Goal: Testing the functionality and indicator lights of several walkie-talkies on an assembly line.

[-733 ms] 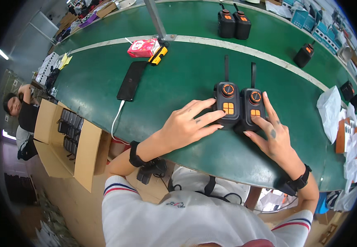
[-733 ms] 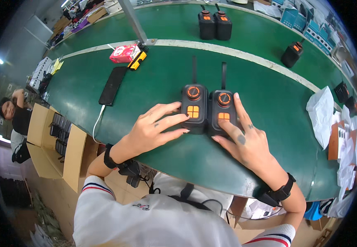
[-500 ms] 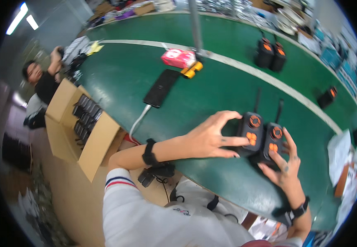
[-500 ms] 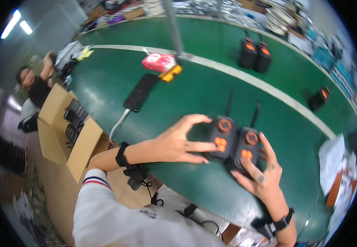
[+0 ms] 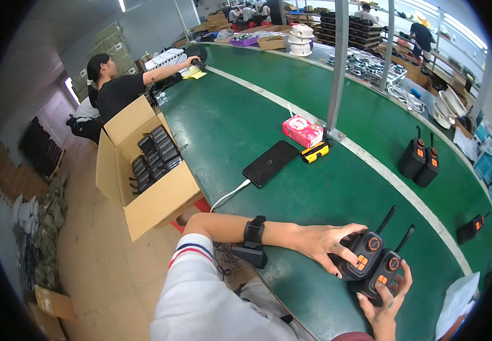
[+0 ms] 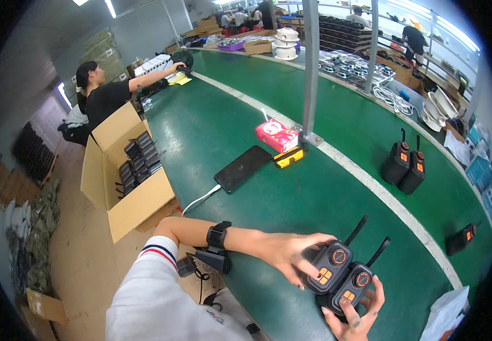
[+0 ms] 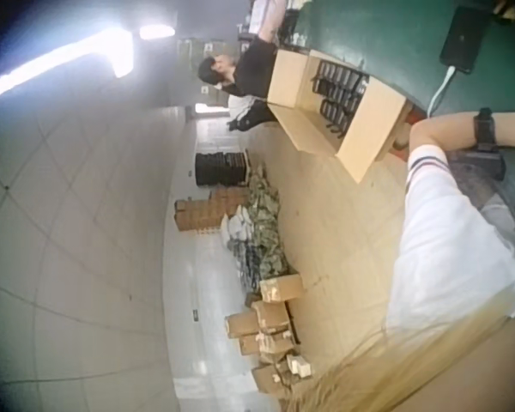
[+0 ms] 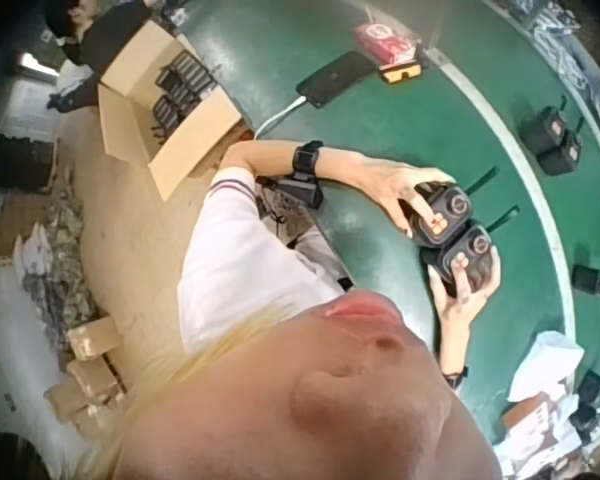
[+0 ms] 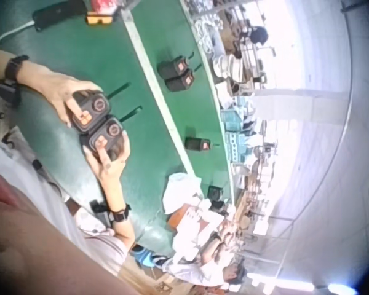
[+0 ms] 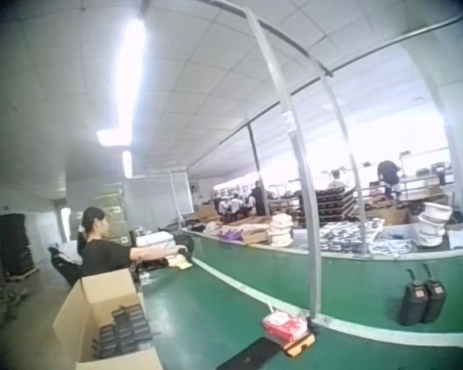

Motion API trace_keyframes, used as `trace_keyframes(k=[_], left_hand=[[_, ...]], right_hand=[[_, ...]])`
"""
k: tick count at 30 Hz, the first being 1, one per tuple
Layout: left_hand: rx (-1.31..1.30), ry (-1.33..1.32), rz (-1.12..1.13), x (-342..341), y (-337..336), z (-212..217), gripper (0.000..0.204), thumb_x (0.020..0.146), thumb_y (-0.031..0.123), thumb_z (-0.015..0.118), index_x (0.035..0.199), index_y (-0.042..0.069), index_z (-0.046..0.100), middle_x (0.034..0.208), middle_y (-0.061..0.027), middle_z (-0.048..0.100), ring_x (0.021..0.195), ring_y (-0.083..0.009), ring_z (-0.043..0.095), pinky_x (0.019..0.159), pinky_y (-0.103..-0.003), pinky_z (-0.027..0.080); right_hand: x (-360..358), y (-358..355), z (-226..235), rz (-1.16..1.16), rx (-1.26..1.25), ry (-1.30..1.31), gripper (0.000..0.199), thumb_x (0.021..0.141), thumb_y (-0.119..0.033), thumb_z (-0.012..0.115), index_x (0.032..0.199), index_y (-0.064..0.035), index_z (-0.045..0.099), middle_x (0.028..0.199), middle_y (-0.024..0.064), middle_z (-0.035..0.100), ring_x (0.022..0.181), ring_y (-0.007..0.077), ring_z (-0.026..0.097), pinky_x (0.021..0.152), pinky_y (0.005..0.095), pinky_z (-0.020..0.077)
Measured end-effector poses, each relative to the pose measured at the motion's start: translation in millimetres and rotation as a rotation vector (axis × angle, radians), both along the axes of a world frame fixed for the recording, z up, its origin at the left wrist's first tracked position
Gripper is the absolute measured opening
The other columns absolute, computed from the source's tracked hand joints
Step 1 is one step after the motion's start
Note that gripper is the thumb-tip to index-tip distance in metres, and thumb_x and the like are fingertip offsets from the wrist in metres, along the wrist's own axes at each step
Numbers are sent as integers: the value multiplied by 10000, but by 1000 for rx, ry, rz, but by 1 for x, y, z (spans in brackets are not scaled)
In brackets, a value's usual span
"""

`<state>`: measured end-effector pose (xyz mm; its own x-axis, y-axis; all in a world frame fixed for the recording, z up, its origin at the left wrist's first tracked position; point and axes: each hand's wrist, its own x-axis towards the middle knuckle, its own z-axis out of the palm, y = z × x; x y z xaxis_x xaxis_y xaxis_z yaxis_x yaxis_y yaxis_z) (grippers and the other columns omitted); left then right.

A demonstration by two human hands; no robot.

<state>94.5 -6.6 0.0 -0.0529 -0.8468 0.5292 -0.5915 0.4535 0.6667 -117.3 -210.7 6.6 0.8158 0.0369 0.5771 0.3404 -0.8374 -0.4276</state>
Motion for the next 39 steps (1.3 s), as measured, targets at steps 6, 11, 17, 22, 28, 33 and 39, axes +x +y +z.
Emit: trace_keyframes(k=[6,11,17,22,28,33,39], left_hand=[[-7,5,9,-1,4,0,515,677,203,807,1144,232,593,1379,-309,215,1190,-496,425,987,-454,422],[-138,-91,15,1,-5,-6,526,708,311,776,1183,270,554,1338,-331,262,1123,-511,463,946,-468,439],[-130,-96,37,0,0,-8,544,691,330,784,1178,280,547,1332,-312,280,1123,-502,465,958,-467,440],[-120,-101,32,0,0,-4,554,687,331,786,1181,285,540,1330,-313,286,1121,-499,472,951,-466,447],[-102,-110,42,-2,1,-4,557,686,333,785,1185,288,541,1330,-313,289,1113,-503,478,950,-456,452],[-95,-88,34,-1,0,-5,516,676,306,797,1145,298,581,1338,-298,281,1145,-494,454,942,-464,459],[-103,-115,39,-1,1,-4,548,685,335,783,1179,286,551,1323,-318,289,1120,-492,476,961,-459,440]], right_hand=[[5,7,11,37,1,-11,536,690,-209,750,1141,-194,461,1402,329,240,1212,491,398,971,546,373],[10,12,28,96,52,-2,598,751,-165,774,1280,-199,497,1387,285,289,1198,463,442,894,505,491],[8,6,5,108,69,13,454,790,-202,676,1171,-164,431,1438,314,216,1239,491,389,934,526,419],[6,8,9,91,79,32,474,773,-182,685,1170,-156,429,1440,308,215,1242,490,387,935,522,422],[6,7,9,89,80,22,461,768,-167,685,1151,-139,430,1441,310,211,1236,489,394,931,517,424],[6,9,10,79,70,22,441,783,-202,689,1135,-129,434,1429,326,214,1220,490,408,923,518,428],[6,8,7,72,72,23,462,772,-206,701,1147,-147,440,1431,324,216,1225,490,403,943,524,415]])
